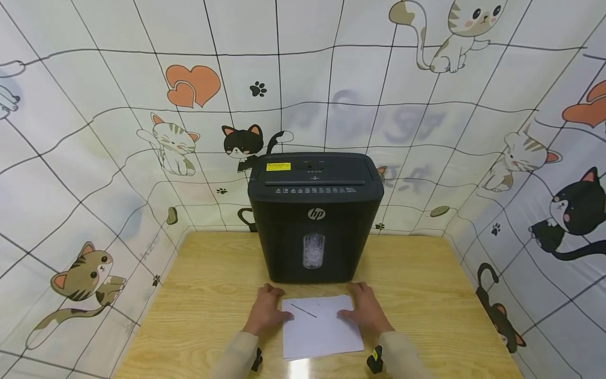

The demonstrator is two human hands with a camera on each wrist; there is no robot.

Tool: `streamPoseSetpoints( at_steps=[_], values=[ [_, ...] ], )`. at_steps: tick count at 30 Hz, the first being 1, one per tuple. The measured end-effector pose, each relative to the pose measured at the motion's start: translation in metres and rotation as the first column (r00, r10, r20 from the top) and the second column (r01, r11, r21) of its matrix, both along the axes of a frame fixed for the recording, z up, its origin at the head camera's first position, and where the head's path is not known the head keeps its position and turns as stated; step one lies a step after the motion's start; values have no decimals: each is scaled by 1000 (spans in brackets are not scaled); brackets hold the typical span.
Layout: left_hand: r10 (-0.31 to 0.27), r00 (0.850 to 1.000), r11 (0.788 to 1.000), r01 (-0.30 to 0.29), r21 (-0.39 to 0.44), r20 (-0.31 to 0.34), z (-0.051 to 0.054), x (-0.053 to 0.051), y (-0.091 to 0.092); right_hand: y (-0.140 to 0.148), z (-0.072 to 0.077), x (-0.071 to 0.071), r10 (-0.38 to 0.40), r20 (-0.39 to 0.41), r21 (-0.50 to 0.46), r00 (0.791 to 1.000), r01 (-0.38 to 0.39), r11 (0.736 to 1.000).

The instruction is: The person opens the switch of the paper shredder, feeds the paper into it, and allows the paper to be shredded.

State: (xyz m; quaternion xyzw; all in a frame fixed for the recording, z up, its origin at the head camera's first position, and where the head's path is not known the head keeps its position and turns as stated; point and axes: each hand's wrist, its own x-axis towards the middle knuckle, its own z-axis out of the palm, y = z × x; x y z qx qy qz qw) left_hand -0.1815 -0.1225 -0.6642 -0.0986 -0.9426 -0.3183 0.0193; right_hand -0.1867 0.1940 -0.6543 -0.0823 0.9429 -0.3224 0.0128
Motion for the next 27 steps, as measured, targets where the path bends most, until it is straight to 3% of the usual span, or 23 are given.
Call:
streamPoseSetpoints(
  at_steps=[8,17,23,27],
  values=[
    [44,998,999,-44,10,42,-1,5,4,-12,-4,9,-51,-23,49,998,52,997],
    [47,998,999,-46,28,-37,-3,10,8,-20,-1,12,-82,-12,76,997,83,994],
    [39,997,988,-28,152,-72,-4,13,10,-16,-1,11,-119,12,68,993,118,991],
    [33,998,972,-18,235,-61,-7,12,8,-14,0,13,-146,15,30,989,146,989]
  ],
)
